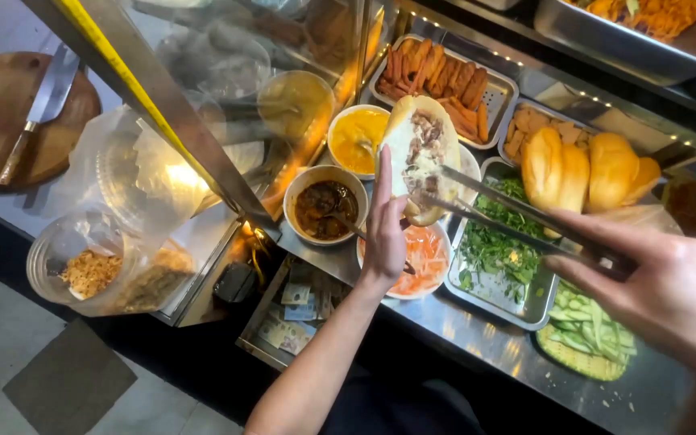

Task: Assembling Banh Mi sandwiches by slicing bread, adding meat and vegetable fillings, applying sauces, toasting, and packaging.

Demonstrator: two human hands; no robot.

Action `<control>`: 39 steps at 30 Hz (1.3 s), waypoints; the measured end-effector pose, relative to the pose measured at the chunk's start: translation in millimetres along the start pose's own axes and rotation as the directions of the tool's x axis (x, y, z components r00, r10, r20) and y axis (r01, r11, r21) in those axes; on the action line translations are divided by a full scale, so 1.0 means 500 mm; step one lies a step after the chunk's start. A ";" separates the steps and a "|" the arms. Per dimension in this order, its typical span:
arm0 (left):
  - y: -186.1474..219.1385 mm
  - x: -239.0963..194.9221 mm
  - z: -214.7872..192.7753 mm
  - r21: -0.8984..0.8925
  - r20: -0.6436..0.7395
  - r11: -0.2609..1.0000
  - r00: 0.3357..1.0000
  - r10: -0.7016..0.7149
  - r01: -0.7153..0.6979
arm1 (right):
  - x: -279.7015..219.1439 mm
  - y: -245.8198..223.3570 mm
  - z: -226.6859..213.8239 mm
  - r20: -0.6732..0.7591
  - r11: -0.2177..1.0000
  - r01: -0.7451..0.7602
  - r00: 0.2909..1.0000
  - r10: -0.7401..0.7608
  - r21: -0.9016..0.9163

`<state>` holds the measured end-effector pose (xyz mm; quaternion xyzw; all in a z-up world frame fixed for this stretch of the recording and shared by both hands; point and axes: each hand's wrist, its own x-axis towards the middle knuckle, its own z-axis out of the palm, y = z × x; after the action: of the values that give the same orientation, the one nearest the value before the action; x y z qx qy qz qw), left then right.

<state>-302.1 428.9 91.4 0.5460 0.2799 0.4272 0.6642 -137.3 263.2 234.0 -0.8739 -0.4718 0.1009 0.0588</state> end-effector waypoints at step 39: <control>-0.031 -0.354 -0.048 -0.141 -0.385 0.990 0.922 -0.032 -0.025 | -0.051 0.117 0.353 0.147 0.958 0.286 0.946 -0.288 0.034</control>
<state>-402.9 285.5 53.6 0.4017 0.3749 0.5441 0.6341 -144.1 211.3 53.6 -0.7855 -0.5964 0.1597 0.0423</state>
